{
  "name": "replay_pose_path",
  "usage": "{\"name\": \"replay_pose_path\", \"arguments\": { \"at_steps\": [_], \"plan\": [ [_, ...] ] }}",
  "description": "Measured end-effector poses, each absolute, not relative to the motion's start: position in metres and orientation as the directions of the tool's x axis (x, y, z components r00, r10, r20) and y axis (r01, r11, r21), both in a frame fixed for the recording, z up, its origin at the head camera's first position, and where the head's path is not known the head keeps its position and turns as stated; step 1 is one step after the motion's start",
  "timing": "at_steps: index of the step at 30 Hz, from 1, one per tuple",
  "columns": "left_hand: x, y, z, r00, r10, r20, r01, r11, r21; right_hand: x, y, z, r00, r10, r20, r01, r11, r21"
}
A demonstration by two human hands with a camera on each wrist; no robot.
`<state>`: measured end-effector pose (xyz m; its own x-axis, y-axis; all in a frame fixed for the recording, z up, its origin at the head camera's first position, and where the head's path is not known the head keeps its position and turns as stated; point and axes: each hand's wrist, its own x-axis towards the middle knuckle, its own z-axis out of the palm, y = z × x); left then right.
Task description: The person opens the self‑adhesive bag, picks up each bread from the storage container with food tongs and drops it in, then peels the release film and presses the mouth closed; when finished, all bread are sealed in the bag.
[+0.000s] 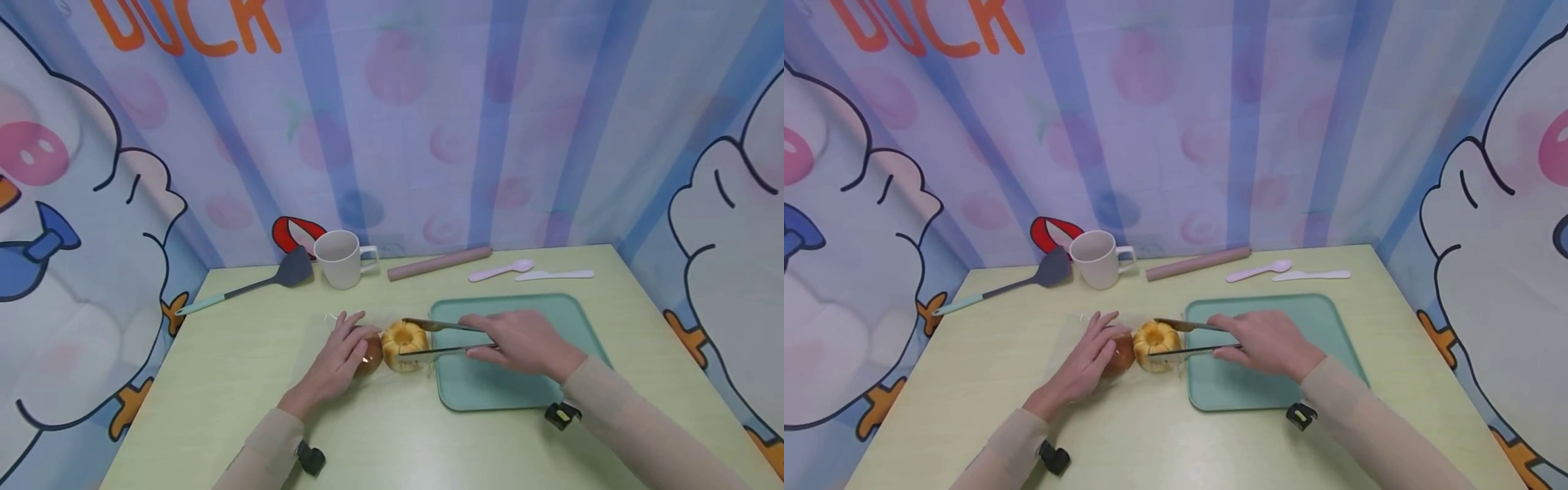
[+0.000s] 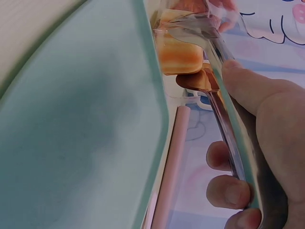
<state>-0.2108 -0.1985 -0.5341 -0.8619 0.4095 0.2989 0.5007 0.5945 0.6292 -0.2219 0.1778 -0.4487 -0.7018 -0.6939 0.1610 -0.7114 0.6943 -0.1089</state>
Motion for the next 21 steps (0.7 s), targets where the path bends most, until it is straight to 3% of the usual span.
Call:
{"name": "replay_pose_path", "arguments": {
  "at_steps": [21],
  "plan": [
    [-0.212,-0.199,-0.536,-0.883,0.383,0.271,0.461,0.601,0.652,-0.212,0.208,-0.452,-0.764,-0.628,0.148,-0.645,0.737,-0.2]
  ]
}}
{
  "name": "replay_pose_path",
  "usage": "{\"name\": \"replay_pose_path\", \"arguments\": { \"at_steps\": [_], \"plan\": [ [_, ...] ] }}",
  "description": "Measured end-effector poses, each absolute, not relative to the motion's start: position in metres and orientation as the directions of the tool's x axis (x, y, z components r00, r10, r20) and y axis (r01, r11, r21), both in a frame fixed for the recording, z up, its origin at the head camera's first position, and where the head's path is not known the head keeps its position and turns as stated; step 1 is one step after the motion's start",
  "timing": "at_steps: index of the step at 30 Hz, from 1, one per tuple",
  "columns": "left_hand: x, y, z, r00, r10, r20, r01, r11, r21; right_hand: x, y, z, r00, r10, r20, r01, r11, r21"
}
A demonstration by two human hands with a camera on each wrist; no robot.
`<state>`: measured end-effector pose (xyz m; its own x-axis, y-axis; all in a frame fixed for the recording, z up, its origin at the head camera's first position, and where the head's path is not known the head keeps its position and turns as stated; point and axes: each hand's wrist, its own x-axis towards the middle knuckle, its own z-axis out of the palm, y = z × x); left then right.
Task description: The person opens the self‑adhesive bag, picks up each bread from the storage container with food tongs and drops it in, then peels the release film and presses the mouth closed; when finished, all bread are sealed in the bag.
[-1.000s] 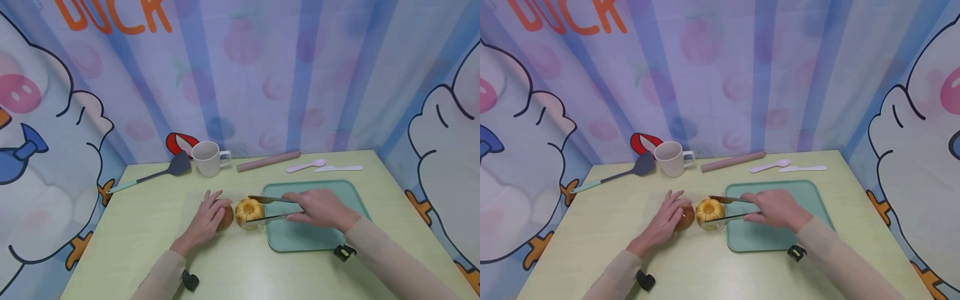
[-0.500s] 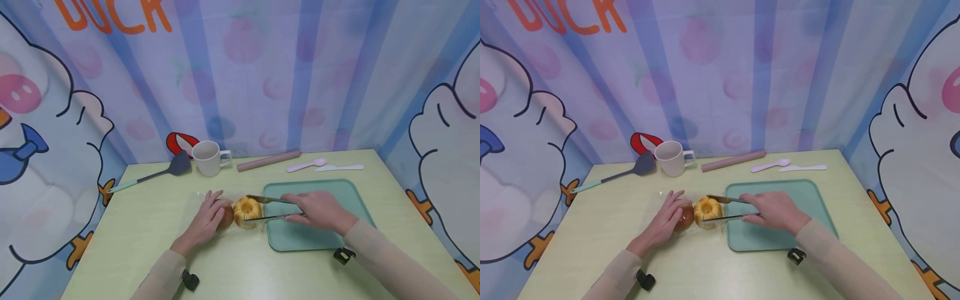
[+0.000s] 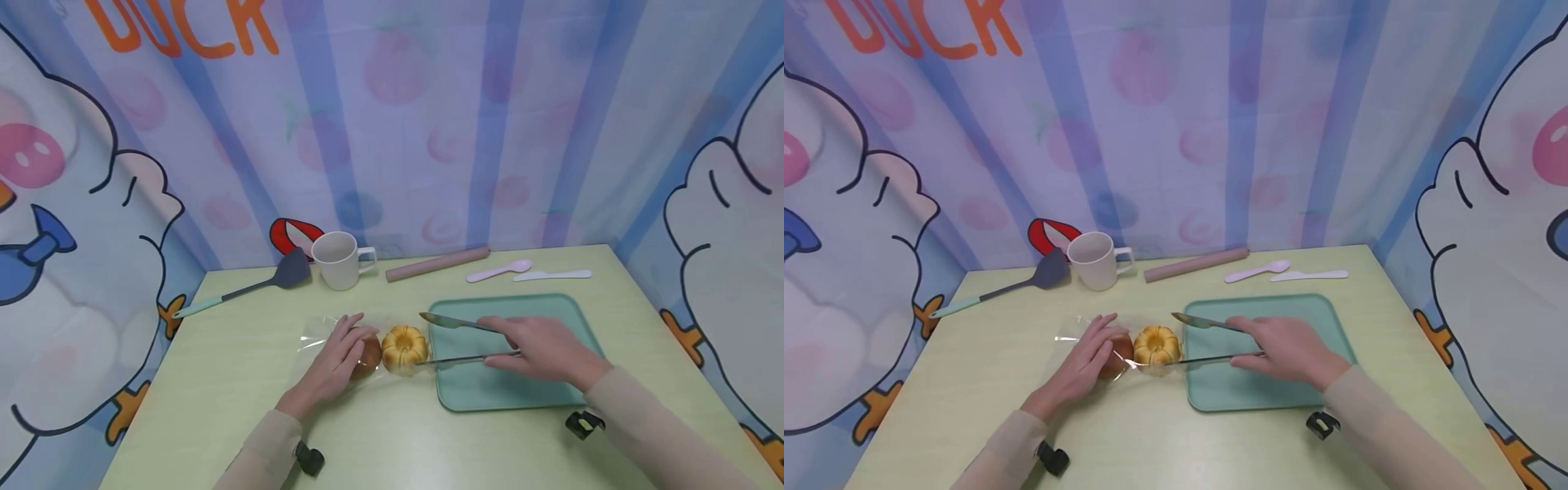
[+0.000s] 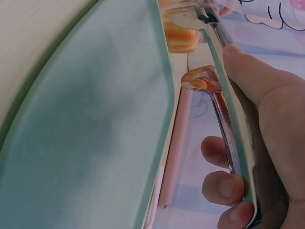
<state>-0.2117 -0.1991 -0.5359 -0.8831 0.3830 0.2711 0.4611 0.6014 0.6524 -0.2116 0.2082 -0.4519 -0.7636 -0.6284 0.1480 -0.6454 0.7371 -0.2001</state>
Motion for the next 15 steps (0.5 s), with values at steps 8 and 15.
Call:
{"name": "replay_pose_path", "arguments": {
  "at_steps": [8,15],
  "plan": [
    [-0.212,-0.2,-0.535,-0.881,0.387,0.272,0.462,0.582,0.669,-0.204,0.231,-0.439,-0.83,-0.542,0.135,-0.558,0.8,-0.222],
    [-0.213,-0.2,-0.536,-0.88,0.392,0.268,0.464,0.584,0.667,-0.198,0.253,-0.444,-0.89,-0.433,0.142,-0.456,0.853,-0.253]
  ]
}}
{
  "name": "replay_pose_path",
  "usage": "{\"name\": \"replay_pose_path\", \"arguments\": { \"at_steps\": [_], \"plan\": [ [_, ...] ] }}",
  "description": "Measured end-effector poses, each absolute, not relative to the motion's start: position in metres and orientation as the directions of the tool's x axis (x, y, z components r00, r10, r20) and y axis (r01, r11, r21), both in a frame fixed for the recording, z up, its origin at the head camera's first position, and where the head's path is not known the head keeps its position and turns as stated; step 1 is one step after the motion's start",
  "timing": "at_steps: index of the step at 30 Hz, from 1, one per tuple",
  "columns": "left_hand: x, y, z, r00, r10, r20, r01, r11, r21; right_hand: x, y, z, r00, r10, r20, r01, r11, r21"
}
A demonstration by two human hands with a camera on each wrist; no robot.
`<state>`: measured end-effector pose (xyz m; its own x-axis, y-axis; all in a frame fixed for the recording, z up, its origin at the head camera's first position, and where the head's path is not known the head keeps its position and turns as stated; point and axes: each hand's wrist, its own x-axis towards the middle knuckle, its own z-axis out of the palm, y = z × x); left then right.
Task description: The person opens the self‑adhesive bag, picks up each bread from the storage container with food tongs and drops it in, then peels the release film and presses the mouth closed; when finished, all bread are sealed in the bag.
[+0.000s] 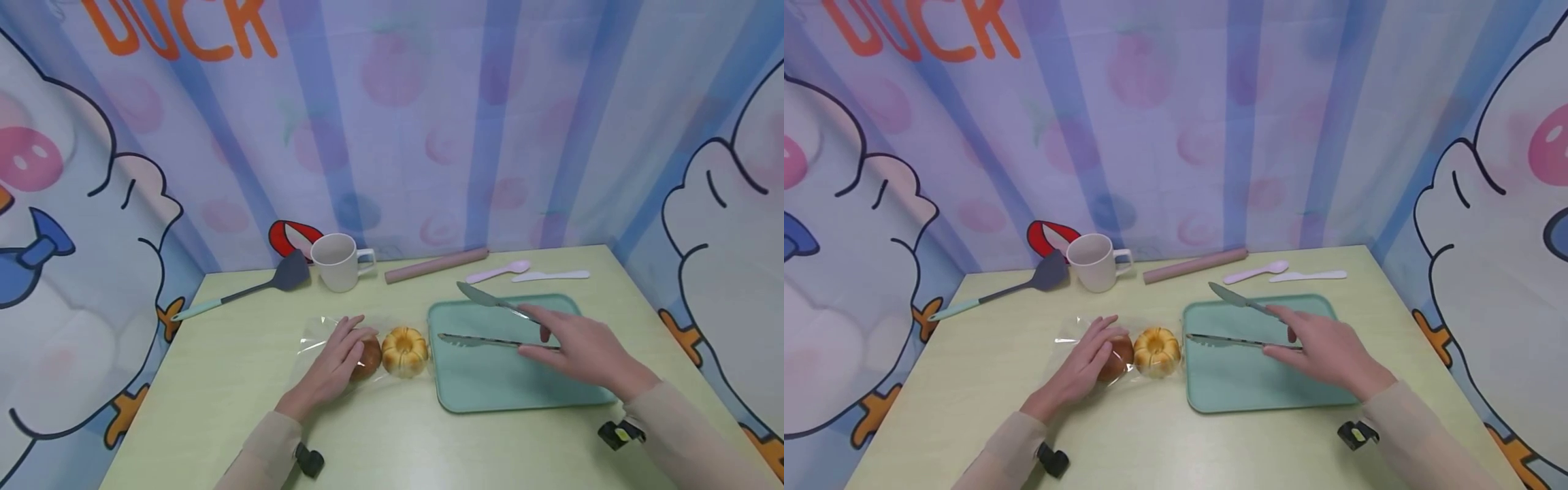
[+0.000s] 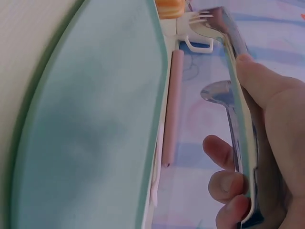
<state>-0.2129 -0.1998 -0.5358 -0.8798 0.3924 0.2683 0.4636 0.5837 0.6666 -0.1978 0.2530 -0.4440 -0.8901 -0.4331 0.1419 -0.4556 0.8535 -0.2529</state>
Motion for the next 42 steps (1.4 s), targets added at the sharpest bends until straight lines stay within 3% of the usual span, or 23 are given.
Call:
{"name": "replay_pose_path", "arguments": {
  "at_steps": [5,18,42],
  "plan": [
    [-0.213,-0.2,-0.536,-0.883,0.387,0.265,0.458,0.586,0.668,-0.193,0.269,-0.447,-0.921,-0.365,0.136,-0.39,0.858,-0.335],
    [-0.213,-0.199,-0.536,-0.882,0.385,0.271,0.46,0.582,0.67,-0.181,0.306,-0.467,-0.959,-0.236,0.155,-0.28,0.869,-0.407],
    [-0.215,-0.198,-0.535,-0.885,0.393,0.251,0.452,0.587,0.672,-0.172,0.369,-0.505,-0.996,0.02,0.088,-0.025,0.88,-0.474]
  ]
}}
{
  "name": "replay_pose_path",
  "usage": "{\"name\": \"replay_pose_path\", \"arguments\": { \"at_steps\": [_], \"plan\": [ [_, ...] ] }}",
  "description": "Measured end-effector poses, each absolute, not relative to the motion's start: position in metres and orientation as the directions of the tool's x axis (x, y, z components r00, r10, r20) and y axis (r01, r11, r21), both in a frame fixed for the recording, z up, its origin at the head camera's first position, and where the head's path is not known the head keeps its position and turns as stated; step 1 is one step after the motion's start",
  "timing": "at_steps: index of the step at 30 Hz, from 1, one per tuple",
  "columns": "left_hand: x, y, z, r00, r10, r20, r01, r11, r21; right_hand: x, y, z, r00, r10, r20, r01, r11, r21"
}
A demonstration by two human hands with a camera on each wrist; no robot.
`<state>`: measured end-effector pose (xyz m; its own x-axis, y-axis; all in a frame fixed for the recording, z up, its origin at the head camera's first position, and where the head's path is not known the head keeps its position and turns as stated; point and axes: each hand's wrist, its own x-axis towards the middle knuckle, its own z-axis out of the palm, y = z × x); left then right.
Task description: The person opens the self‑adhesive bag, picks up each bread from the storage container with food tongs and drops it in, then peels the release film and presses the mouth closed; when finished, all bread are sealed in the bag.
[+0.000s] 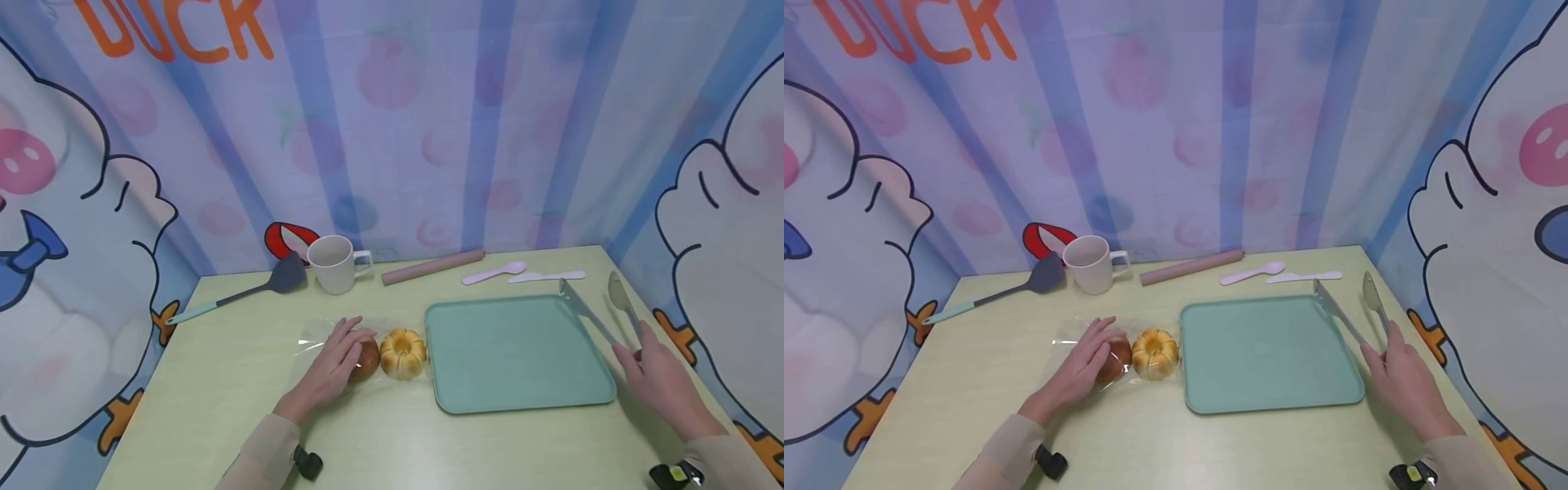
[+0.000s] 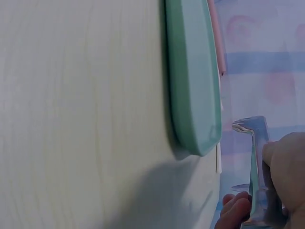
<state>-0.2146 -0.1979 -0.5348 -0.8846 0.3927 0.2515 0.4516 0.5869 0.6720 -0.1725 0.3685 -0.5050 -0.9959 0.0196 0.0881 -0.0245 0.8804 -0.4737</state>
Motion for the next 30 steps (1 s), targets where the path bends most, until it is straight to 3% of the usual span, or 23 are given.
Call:
{"name": "replay_pose_path", "arguments": {
  "at_steps": [9,20,30],
  "plan": [
    [-0.215,-0.198,-0.536,-0.885,0.391,0.254,0.452,0.588,0.671,-0.174,0.376,-0.516,-0.99,0.075,0.123,0.012,0.895,-0.445],
    [-0.215,-0.198,-0.534,-0.882,0.395,0.257,0.457,0.588,0.667,-0.176,0.379,-0.512,-0.99,0.132,-0.058,0.144,0.918,-0.37],
    [-0.214,-0.199,-0.534,-0.886,0.399,0.237,0.444,0.583,0.68,-0.174,0.377,-0.507,-0.975,0.141,-0.174,0.19,0.931,-0.312]
  ]
}}
